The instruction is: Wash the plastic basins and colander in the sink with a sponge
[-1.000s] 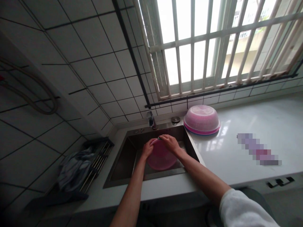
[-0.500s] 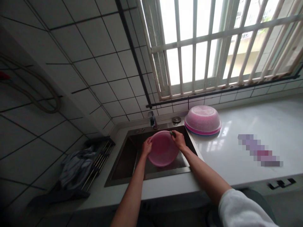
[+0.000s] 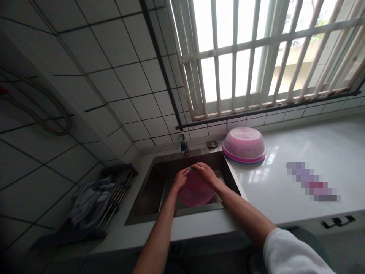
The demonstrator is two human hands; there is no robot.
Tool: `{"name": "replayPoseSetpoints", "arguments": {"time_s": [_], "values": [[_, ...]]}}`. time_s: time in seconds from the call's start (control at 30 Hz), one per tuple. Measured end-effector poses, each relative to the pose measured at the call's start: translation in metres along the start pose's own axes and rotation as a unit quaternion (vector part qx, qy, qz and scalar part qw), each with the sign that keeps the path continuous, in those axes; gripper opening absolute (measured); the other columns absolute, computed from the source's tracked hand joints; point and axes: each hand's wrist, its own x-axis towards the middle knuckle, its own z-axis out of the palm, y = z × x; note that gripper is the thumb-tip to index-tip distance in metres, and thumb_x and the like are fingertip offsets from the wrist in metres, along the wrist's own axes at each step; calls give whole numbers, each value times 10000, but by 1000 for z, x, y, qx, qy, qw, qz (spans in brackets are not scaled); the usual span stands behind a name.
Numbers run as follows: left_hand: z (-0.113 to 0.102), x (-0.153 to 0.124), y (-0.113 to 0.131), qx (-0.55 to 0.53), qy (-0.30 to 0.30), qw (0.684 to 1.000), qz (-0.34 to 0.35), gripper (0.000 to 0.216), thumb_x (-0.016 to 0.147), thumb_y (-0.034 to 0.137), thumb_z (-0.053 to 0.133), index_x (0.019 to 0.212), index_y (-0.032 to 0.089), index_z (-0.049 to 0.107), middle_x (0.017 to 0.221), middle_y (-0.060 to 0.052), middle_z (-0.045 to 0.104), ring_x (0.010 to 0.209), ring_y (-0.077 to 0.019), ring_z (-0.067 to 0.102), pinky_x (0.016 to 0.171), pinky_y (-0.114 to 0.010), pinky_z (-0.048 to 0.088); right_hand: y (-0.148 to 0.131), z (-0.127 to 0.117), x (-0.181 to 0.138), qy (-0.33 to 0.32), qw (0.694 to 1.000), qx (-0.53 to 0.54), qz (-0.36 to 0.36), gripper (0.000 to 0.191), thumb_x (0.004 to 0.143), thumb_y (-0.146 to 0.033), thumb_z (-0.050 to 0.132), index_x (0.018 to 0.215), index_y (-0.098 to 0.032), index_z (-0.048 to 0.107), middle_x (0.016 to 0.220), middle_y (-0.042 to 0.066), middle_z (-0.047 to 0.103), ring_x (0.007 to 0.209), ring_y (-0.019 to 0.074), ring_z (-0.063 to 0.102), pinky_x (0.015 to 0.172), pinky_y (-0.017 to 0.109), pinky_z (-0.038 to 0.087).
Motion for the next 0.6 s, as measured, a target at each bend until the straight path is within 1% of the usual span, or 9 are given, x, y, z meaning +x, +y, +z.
{"name": "replayPoseSetpoints", "arguments": {"time_s": [0.07,0.1,0.2,0.27,0.3,0.4,0.5,0.6], "values": [[-2,2,-2,-4,25,1000,-9,555,762,-31,537,1178,229,795,1231,-61,780,1187,-242,712,1098,-379,510,12,-3,-1,31,998,27,38,379,951,-146,562,1277,-266,716,1221,61,746,1123,220,690,1021,341,523],[-4,4,-2,-14,44,999,-12,540,768,-23,541,1176,224,795,1225,-61,782,1176,-242,716,1092,-379,513,20,-5,-2,58,995,40,73,373,951,-157,563,1274,-261,717,1225,63,750,1120,224,698,1017,346,526],[-10,9,-4,-57,122,990,-37,387,837,65,585,1148,174,788,1185,-98,791,1122,-248,731,1058,-387,531,44,-11,-6,131,965,59,219,356,922,-186,601,1250,-233,730,1193,84,773,1080,256,729,992,378,543],[-13,11,-5,-77,163,982,-47,306,865,121,612,1119,149,783,1156,-123,793,1092,-252,736,1039,-389,537,56,-14,-9,142,945,56,290,345,897,-197,634,1224,-218,744,1171,95,784,1066,279,741,982,389,547],[-14,11,-5,-82,175,980,-44,288,869,133,620,1108,145,780,1150,-128,792,1087,-253,736,1035,-389,538,59,-14,-10,138,941,52,304,342,895,-204,642,1219,-220,748,1171,96,787,1069,285,744,979,388,546],[-15,10,-5,-79,178,981,-21,276,873,140,615,1099,157,772,1142,-118,793,1079,-249,735,1026,-385,537,60,-14,-12,126,946,31,299,343,923,-242,637,1249,-247,745,1144,88,797,1049,290,754,951,378,553],[-15,8,-4,-65,168,984,-8,278,871,141,601,1096,171,762,1140,-98,791,1086,-237,728,1027,-367,532,52,-15,-10,125,951,7,283,349,942,-285,643,1277,-265,738,1084,84,809,997,295,766,912,379,566],[-14,4,-1,-41,129,991,-2,308,862,133,589,1117,196,749,1120,-67,790,1061,-218,730,1013,-344,534,42,-20,-7,134,964,9,228,348,958,-256,613,1286,-260,730,1173,80,791,1055,282,751,958,389,561]]}}
